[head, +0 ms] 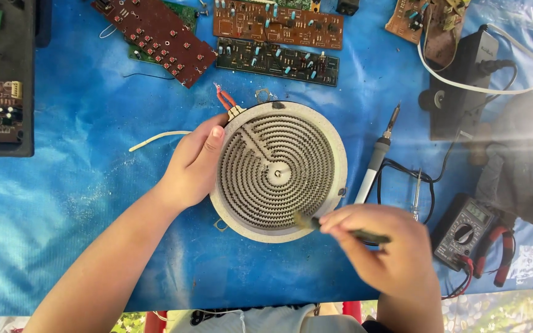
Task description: Cleaning dust and debris from a circular heating element and the surrounding workspace using a small brush.
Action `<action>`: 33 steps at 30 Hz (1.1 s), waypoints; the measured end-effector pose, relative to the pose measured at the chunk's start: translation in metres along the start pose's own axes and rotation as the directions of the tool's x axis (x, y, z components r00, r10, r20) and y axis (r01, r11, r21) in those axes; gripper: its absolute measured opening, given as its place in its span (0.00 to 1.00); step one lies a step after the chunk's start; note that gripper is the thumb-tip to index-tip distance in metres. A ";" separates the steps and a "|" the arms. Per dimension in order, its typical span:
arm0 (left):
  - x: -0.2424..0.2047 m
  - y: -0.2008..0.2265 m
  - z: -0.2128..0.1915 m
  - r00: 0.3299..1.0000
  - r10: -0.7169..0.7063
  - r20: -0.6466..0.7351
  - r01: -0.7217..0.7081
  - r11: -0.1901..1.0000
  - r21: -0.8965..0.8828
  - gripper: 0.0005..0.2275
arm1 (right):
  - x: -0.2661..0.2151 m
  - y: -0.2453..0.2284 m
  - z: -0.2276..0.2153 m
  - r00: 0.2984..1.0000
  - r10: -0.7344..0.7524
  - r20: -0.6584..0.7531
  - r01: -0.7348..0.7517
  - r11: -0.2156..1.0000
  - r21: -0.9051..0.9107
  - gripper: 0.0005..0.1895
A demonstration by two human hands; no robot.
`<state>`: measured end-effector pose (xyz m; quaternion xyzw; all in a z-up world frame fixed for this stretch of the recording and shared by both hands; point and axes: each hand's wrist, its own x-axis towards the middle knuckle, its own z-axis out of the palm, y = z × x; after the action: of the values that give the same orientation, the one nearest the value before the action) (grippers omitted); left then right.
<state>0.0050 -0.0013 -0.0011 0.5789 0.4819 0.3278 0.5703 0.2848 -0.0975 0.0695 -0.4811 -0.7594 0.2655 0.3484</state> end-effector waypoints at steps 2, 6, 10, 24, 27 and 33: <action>0.001 0.003 0.000 1.000 0.009 0.003 -0.009 1.000 -0.027 0.29 | 0.001 -0.001 0.000 0.986 0.099 0.132 -0.104 0.994 0.032 0.06; 0.000 0.004 0.000 1.000 0.001 -0.012 -0.001 1.000 0.003 0.29 | -0.005 0.020 -0.005 0.994 -0.023 -0.106 0.000 0.979 -0.206 0.08; -0.001 -0.003 0.001 0.999 0.000 -0.035 0.001 1.000 0.030 0.26 | -0.002 -0.011 0.003 0.980 -0.147 0.136 0.157 0.985 -0.066 0.09; -0.007 0.003 0.008 0.989 -0.001 -0.148 0.005 1.000 0.026 0.28 | -0.022 0.001 0.004 0.998 -0.030 0.050 0.037 0.990 -0.133 0.06; -0.009 0.001 0.011 0.980 -0.001 -0.201 0.010 0.999 0.042 0.29 | -0.018 -0.008 0.008 0.993 0.075 -0.089 -0.088 0.985 -0.145 0.11; -0.011 -0.007 0.012 0.973 0.010 -0.229 0.009 0.997 0.080 0.27 | -0.015 -0.018 0.008 0.995 0.093 0.038 -0.090 0.993 -0.077 0.14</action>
<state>0.0112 -0.0161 -0.0073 0.5597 0.5573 0.3728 0.4870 0.2727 -0.1187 0.0738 -0.5226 -0.7531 0.2623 0.3014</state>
